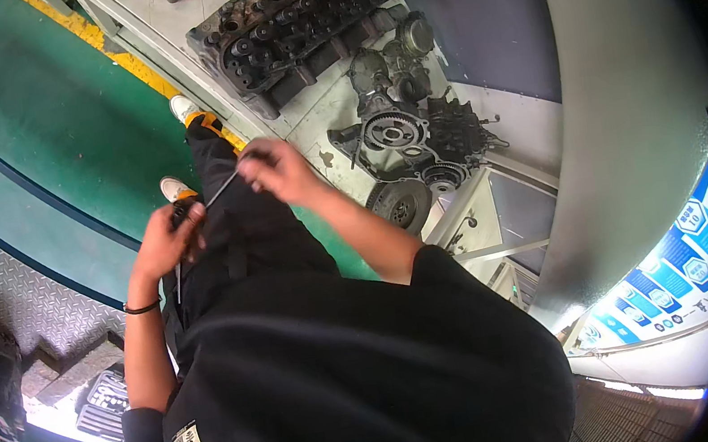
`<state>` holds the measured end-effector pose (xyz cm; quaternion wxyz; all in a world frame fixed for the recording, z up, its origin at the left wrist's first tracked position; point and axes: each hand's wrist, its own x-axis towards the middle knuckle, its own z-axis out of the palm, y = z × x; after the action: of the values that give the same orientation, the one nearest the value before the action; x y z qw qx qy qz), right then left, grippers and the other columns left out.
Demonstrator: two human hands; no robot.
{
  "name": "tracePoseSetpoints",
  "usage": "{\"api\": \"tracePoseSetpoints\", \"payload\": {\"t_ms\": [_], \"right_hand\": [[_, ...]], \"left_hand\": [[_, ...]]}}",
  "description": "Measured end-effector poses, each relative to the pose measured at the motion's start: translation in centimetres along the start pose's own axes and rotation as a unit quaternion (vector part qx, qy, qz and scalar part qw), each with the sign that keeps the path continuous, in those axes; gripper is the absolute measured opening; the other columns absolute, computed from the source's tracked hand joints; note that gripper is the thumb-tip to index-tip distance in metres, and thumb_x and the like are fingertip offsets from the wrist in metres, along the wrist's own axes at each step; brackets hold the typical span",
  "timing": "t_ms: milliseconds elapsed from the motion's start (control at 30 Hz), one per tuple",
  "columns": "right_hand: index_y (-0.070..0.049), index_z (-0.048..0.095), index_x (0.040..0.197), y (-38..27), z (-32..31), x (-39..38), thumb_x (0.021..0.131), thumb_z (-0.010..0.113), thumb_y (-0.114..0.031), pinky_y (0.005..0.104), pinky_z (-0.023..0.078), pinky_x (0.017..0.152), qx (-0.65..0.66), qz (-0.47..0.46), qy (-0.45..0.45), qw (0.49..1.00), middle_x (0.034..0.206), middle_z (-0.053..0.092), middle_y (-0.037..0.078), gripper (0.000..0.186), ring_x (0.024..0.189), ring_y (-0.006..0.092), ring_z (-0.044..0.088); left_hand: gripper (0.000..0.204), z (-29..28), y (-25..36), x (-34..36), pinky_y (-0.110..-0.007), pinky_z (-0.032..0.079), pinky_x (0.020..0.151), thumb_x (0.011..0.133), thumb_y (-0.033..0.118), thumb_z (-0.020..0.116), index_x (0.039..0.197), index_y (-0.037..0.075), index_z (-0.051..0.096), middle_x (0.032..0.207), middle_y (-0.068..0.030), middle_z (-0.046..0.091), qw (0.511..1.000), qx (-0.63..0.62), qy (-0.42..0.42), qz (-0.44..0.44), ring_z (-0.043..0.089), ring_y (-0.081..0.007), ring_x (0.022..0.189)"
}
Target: Selecting and inspecting engine cylinder head bolts and comparing them to an engine block assembly.
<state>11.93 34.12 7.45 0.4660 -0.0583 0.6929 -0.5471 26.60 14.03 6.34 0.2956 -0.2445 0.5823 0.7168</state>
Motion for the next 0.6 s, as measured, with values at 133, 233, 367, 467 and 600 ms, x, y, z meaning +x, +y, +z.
{"api": "tracePoseSetpoints", "payload": {"t_ms": [133, 233, 367, 467, 600], "right_hand": [[-0.005, 0.058, 0.095, -2.6, -7.9, -1.7, 0.089, 0.062, -0.023, 0.0241, 0.045, 0.049, 0.046, -0.101, 0.146, 0.983, 0.071, 0.059, 0.004, 0.019, 0.057, 0.0111, 0.058], [-0.003, 0.057, 0.095, -4.8, -13.0, -4.3, 0.089, 0.061, -0.023, 0.0258, 0.044, 0.051, 0.113, -0.152, 0.314, 0.93, 0.074, 0.061, 0.006, 0.022, 0.059, 0.0142, 0.058], [0.0, 0.055, 0.099, -6.1, -18.1, -5.2, 0.089, 0.059, -0.015, 0.0331, 0.05, 0.065, 0.226, -0.265, 0.421, 0.838, 0.082, 0.061, 0.013, 0.018, 0.074, 0.0229, 0.06], [0.004, 0.05, 0.102, -5.5, -21.4, -2.3, 0.089, 0.057, -0.01, 0.0378, 0.053, 0.073, 0.218, -0.31, 0.459, 0.804, 0.086, 0.061, 0.016, 0.02, 0.076, 0.0264, 0.062], [0.007, 0.046, 0.102, -4.2, -24.8, 3.2, 0.091, 0.053, -0.007, 0.0368, 0.057, 0.066, 0.126, -0.306, 0.504, 0.798, 0.087, 0.06, 0.02, 0.019, 0.073, 0.03, 0.065]], "left_hand": [[0.035, -2.1, -3.0, 1.2, -0.026, 0.038, 0.038, 0.095, 0.034, 0.054, 0.089, -0.001, 0.058, 0.053, -0.0053, 0.056, 0.982, 0.056, 0.178, 0.021, 0.051, -0.0112, 0.04], [0.034, -4.0, -5.2, 0.8, -0.026, 0.038, 0.038, 0.095, 0.032, 0.054, 0.093, -0.002, 0.059, 0.052, -0.006, 0.056, 0.971, 0.042, 0.236, -0.017, 0.051, -0.0113, 0.039], [0.036, -5.5, -7.1, -0.5, -0.027, 0.037, 0.036, 0.095, 0.034, 0.053, 0.09, -0.001, 0.058, 0.051, -0.0068, 0.056, 0.962, 0.037, 0.27, -0.013, 0.049, -0.0114, 0.037], [0.039, -5.3, -7.8, -0.8, -0.027, 0.035, 0.035, 0.095, 0.037, 0.052, 0.089, -0.001, 0.058, 0.05, -0.0064, 0.054, 0.958, 0.056, 0.282, -0.023, 0.047, -0.0108, 0.037], [0.037, -4.6, -8.3, -0.9, -0.027, 0.038, 0.037, 0.095, 0.035, 0.054, 0.087, -0.001, 0.058, 0.051, -0.0073, 0.056, 0.955, 0.04, 0.291, -0.043, 0.049, -0.0119, 0.037]]}}
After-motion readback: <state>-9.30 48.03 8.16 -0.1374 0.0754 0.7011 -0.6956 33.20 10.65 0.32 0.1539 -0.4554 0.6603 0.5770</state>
